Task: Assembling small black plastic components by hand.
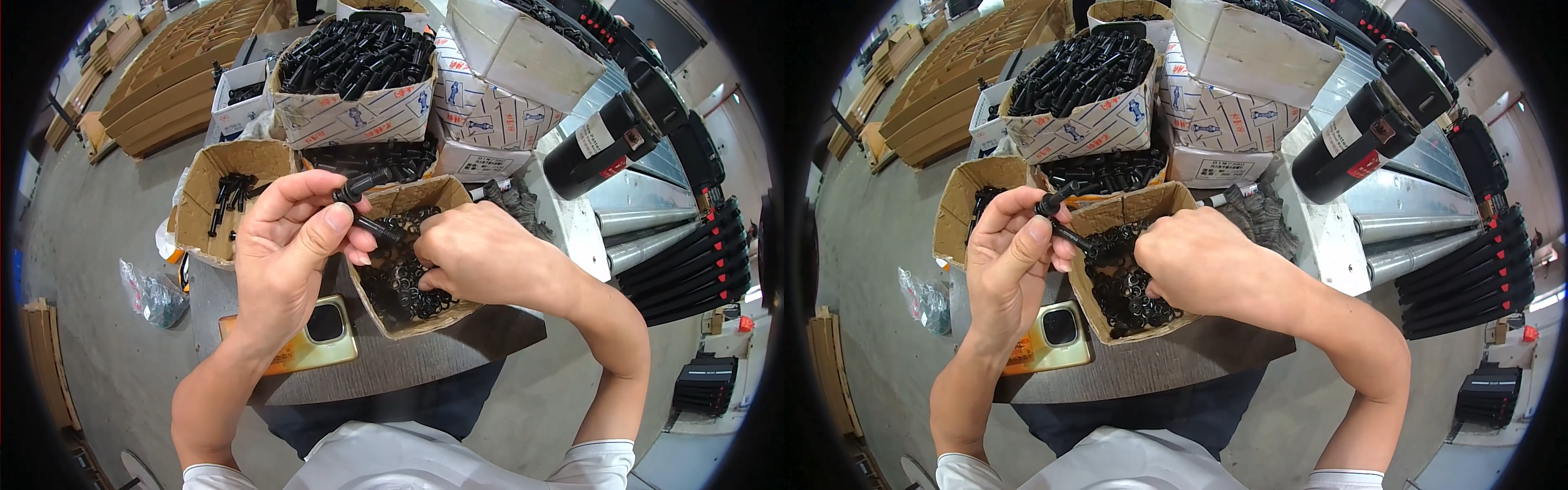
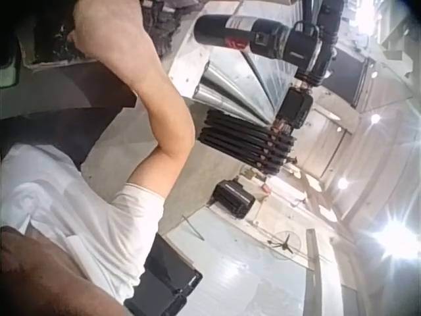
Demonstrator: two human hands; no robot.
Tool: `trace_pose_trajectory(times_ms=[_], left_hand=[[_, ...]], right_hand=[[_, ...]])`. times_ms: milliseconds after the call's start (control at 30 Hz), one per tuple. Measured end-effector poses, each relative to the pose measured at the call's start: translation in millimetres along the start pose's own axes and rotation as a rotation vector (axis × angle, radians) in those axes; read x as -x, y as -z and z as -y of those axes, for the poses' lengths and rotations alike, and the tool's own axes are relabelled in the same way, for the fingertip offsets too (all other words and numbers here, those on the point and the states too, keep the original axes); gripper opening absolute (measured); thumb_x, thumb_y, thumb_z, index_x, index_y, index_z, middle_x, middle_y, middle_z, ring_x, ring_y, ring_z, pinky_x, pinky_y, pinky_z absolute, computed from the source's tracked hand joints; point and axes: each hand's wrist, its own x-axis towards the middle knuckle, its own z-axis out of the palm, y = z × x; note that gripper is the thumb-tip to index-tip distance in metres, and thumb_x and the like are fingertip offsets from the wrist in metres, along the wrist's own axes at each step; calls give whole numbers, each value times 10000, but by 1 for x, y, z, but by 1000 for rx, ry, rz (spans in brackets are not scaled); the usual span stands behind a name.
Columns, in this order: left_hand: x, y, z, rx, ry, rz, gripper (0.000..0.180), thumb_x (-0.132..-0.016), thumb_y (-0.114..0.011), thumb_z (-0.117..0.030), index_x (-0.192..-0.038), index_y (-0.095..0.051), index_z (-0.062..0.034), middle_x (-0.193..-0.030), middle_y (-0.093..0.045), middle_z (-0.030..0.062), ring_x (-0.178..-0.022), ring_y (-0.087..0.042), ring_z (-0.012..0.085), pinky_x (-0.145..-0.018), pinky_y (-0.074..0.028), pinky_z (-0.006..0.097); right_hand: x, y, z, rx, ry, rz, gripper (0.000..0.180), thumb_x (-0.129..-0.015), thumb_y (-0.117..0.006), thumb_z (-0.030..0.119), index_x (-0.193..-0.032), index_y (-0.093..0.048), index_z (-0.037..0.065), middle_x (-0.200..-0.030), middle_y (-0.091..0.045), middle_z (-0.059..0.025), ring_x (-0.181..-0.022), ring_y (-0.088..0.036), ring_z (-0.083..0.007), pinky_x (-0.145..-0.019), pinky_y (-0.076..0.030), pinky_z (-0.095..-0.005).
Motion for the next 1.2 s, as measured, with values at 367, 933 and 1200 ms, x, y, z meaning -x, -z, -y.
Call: trace_pose_trajectory(times_ms=[367, 933, 1200], left_hand=[[-2, 0, 0, 5, 18, 43, 243, -946, -608, -17, -1180, -559, 28, -1006, -671, 166, -795, -683, 191, -683, -587, 299], [0, 0, 5, -16, 69, 44, 212, -959, -604, -53, -1161, -564, -6, -990, -666, 123, -824, -684, 177, -704, -579, 290], [0, -1, 8, -20, 29, 41, 223, -947, -619, -38, -1154, -570, 30, -992, -664, 137, -841, -688, 192, -732, -596, 296]], right_hand=[[-5, -5, -7, -216, -13, 105, 150, -816, -682, 102, -824, -614, -31, -788, -657, -180, -774, -658, -351, -716, -505, -446], [25, 7, -9, -1485, -289, -226, 168, -941, -612, 46, -1072, -651, -53, -986, -702, -131, -839, -700, -163, -772, -576, -254], [17, 1, 3, -1577, -324, -348, 174, -925, -638, 39, -1070, -652, -55, -1005, -698, -154, -863, -706, -181, -789, -582, -253]])
